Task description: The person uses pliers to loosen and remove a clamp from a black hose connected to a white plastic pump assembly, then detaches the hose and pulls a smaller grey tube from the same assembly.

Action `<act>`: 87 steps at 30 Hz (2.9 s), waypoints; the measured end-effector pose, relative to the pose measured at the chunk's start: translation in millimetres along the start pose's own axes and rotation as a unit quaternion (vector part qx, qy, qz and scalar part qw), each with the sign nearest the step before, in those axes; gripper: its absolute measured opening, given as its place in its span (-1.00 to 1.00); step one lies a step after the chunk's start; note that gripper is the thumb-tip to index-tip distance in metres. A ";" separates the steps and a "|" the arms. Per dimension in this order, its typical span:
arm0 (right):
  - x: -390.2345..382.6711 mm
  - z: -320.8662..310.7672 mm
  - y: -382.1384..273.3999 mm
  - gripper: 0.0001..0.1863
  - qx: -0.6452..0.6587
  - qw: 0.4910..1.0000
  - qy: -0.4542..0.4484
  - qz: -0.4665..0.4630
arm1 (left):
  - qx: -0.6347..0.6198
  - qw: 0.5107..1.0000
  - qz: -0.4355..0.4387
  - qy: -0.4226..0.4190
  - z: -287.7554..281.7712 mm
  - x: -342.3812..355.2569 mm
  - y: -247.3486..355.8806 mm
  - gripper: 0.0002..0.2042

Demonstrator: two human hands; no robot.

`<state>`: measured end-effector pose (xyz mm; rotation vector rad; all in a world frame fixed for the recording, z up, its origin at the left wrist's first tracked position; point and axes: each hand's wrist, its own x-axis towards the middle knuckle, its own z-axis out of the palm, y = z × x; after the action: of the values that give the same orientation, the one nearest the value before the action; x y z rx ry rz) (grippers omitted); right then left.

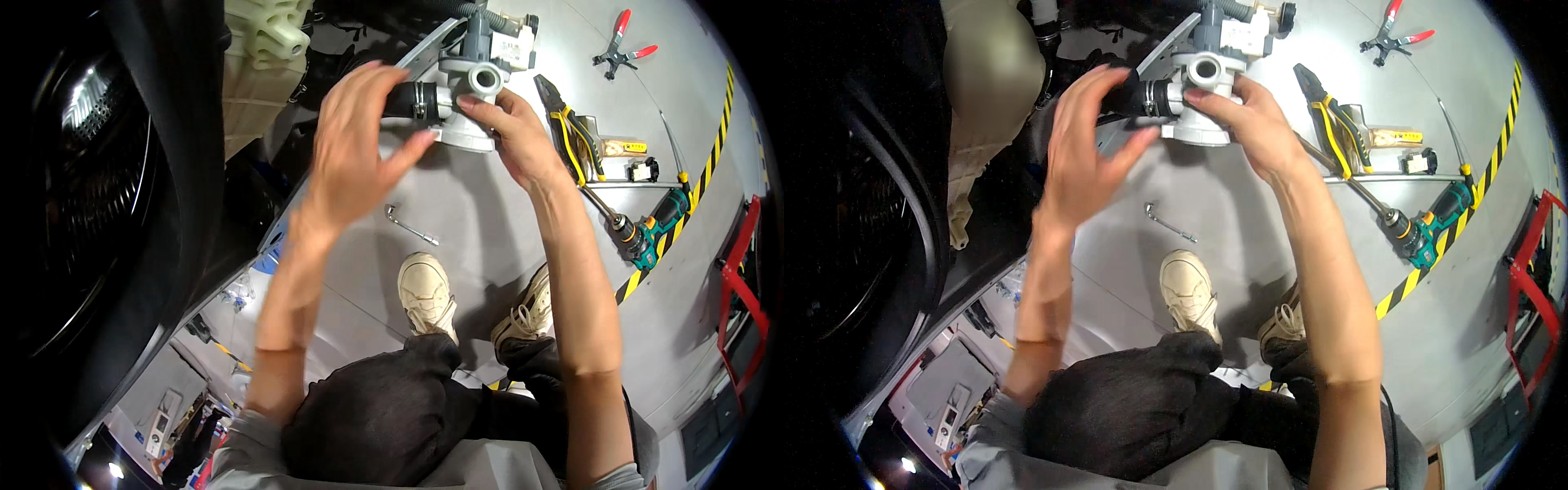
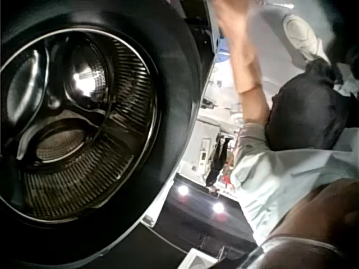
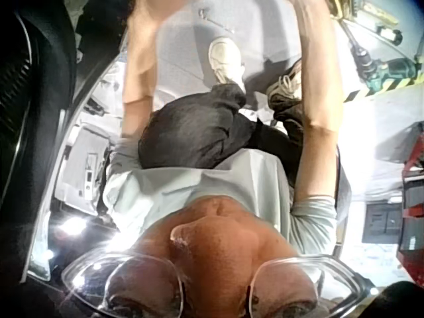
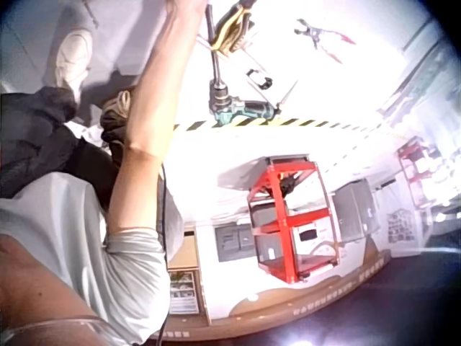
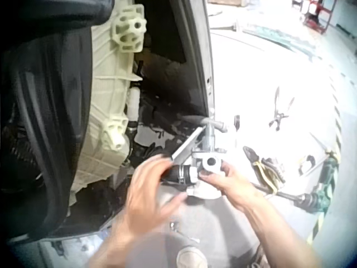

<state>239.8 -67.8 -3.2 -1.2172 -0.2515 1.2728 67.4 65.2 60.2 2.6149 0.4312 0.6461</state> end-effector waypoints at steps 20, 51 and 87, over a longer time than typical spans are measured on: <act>20.1 2.7 -33.5 -0.46 -0.119 0.991 -0.053 -0.019 | -0.004 0.956 0.062 -0.287 6.7 49.3 -47.9 -0.51; 70.9 6.4 -71.4 -0.22 -0.088 0.993 0.004 -0.081 | -0.038 0.972 -0.231 0.020 43.8 59.9 -44.2 -0.64; 54.0 -0.5 -30.0 -0.59 0.080 0.996 -0.029 0.025 | 0.044 0.982 -0.121 -0.139 29.7 50.2 -65.7 -0.44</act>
<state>276.9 -18.5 -4.1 -1.0564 -0.1582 1.3461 111.8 132.2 24.7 2.6241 0.6857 0.1824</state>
